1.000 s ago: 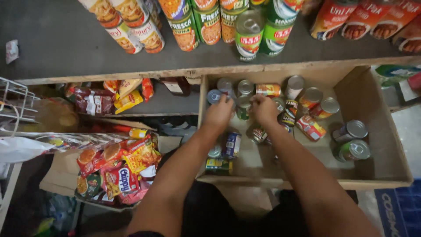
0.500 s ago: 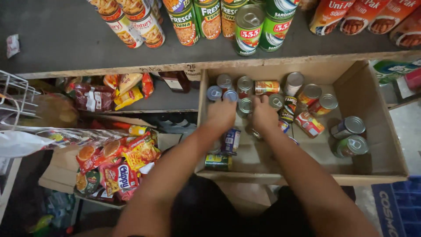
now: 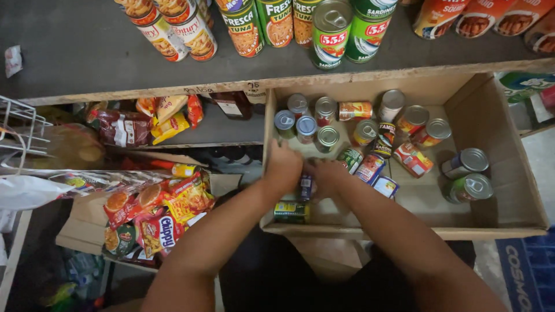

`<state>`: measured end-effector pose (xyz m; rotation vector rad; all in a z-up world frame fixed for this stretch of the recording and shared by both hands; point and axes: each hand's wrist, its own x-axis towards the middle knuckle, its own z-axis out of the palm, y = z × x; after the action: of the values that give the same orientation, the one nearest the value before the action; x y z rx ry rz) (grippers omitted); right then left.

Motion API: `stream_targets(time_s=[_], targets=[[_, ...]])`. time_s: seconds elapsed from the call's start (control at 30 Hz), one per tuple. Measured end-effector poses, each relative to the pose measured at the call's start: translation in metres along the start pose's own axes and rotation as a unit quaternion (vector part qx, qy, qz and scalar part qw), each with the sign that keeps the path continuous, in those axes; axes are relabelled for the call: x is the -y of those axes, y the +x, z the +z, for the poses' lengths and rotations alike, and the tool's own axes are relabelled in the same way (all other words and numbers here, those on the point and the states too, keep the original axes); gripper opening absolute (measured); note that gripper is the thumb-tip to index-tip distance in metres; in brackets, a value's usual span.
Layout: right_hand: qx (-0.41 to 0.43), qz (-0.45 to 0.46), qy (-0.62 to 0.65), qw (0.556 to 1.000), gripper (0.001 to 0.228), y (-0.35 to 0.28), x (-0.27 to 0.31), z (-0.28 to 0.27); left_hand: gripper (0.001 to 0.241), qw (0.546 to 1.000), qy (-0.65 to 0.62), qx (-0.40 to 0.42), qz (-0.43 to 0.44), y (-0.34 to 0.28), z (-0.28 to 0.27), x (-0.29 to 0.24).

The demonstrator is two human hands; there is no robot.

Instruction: Transfer canned goods from a cardboard box on the floor to the store shelves and organize them by brand.

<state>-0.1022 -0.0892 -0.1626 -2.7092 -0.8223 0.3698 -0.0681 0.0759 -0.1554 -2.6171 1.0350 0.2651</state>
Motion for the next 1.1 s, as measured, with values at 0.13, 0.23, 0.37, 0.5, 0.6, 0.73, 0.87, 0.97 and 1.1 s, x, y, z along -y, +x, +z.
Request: stream_targets(time_s=[0.13, 0.23, 0.37, 0.5, 0.6, 0.73, 0.87, 0.97, 1.1], targets=[[0.079, 0.098, 0.011, 0.992, 0.104, 0.005, -0.01, 0.016, 0.031, 0.987, 0.04, -0.132, -0.087, 0.021, 0.001, 0.024], [0.014, 0.135, 0.01, 0.991, 0.097, 0.005, -0.01, 0.011, 0.029, 0.962, 0.025, -0.242, -0.12, 0.016, -0.008, 0.027], [-0.083, 0.168, -0.023, 0.982, 0.114, -0.001, 0.002, -0.015, 0.013, 0.994, -0.007, -0.11, 0.004, -0.024, -0.024, 0.009], [-0.039, 0.209, -0.05, 0.976, 0.114, -0.001, 0.008, -0.021, 0.02, 0.988, -0.079, 0.094, 0.096, -0.03, 0.059, -0.036], [-0.044, 0.211, -0.056, 0.975, 0.097, 0.0, 0.006, -0.02, 0.028, 0.976, -0.19, 0.078, 0.072, -0.013, 0.104, -0.056], [-0.051, 0.186, -0.018, 0.981, 0.087, -0.001, 0.002, -0.015, 0.027, 0.987, -0.124, 0.077, 0.061, -0.012, 0.084, -0.059], [-0.099, 0.117, -0.051, 0.987, 0.035, 0.006, -0.027, 0.014, 0.017, 0.984, -0.055, -0.168, -0.029, -0.024, 0.054, -0.04], [-0.207, -0.022, -0.044, 0.977, 0.017, 0.016, -0.039, 0.037, 0.022, 0.958, -0.032, -0.275, -0.071, -0.03, 0.015, -0.014], [-0.227, -0.006, -0.023, 0.974, 0.021, 0.018, -0.038, 0.037, 0.017, 0.957, 0.03, -0.279, -0.068, -0.006, 0.01, 0.001]])
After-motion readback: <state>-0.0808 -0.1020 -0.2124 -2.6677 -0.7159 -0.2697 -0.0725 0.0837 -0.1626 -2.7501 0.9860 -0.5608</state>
